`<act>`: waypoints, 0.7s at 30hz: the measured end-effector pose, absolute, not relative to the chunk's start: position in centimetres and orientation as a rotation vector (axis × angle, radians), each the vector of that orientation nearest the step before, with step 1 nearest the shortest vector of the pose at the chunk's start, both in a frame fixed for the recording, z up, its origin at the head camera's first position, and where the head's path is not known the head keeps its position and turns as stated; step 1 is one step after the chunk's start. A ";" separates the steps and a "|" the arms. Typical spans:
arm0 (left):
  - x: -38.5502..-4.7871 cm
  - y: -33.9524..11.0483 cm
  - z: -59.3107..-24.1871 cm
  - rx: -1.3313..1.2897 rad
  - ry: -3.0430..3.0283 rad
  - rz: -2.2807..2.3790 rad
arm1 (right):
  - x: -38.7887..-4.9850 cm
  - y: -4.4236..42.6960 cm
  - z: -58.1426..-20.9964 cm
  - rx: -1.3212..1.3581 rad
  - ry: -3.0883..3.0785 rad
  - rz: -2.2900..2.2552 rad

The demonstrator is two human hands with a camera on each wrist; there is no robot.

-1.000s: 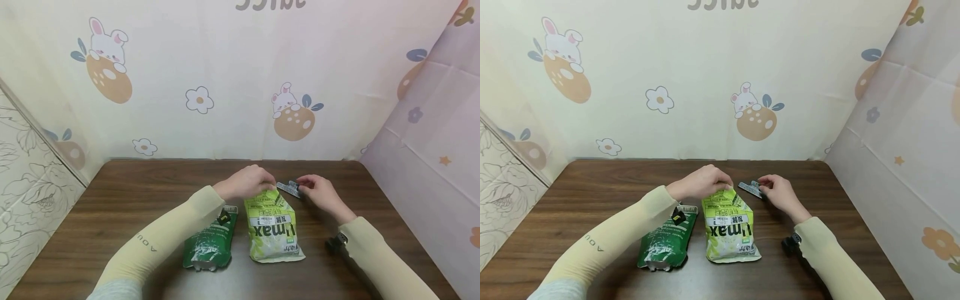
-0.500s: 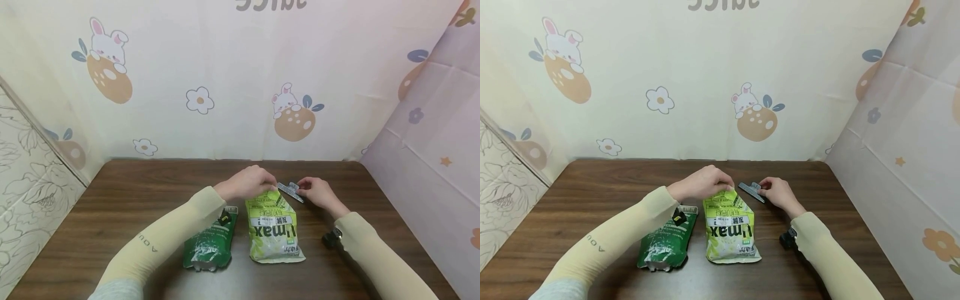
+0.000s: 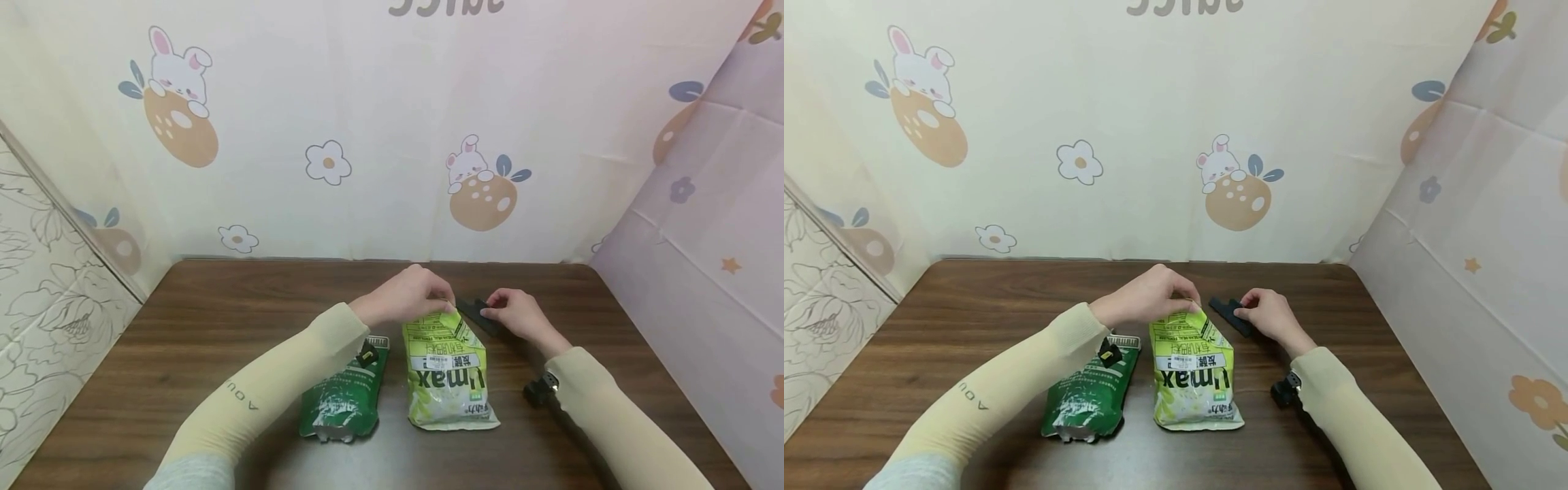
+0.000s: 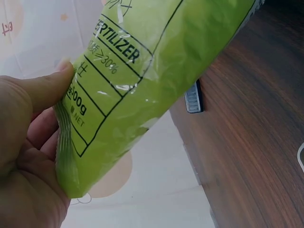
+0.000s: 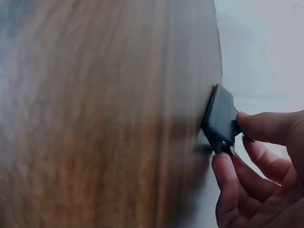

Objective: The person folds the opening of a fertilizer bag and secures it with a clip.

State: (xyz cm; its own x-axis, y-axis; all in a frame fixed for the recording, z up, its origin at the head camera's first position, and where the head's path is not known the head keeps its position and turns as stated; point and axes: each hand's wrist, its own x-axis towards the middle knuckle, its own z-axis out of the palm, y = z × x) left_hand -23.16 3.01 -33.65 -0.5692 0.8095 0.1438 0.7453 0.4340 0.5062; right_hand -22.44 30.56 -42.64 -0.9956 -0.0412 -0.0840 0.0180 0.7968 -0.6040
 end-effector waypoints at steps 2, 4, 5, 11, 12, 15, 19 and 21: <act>-23.2 3.0 -33.7 1.393 2.552 0.821 | -22.4 30.5 -42.6 -0.030 2.896 -0.983; -23.2 3.0 -33.7 1.401 2.545 0.827 | -22.3 30.4 -42.6 -0.050 2.903 -1.002; -23.2 3.0 -33.7 1.407 2.542 0.827 | -22.3 30.4 -42.5 -0.060 2.903 -1.015; -23.3 2.9 -33.8 1.441 2.533 0.821 | -21.6 30.4 -42.1 -0.094 2.875 -1.081; -23.3 2.9 -33.8 1.446 2.532 0.819 | -21.4 30.4 -41.9 -0.097 2.876 -1.086; -23.3 2.8 -33.8 1.453 2.528 0.819 | -20.9 30.4 -41.4 -0.114 2.878 -1.118; -23.3 2.8 -33.8 1.452 2.534 0.815 | -20.3 30.3 -40.7 -0.129 2.861 -1.184; -23.3 2.8 -33.8 1.444 2.544 0.806 | -19.9 30.2 -40.2 -0.137 2.841 -1.214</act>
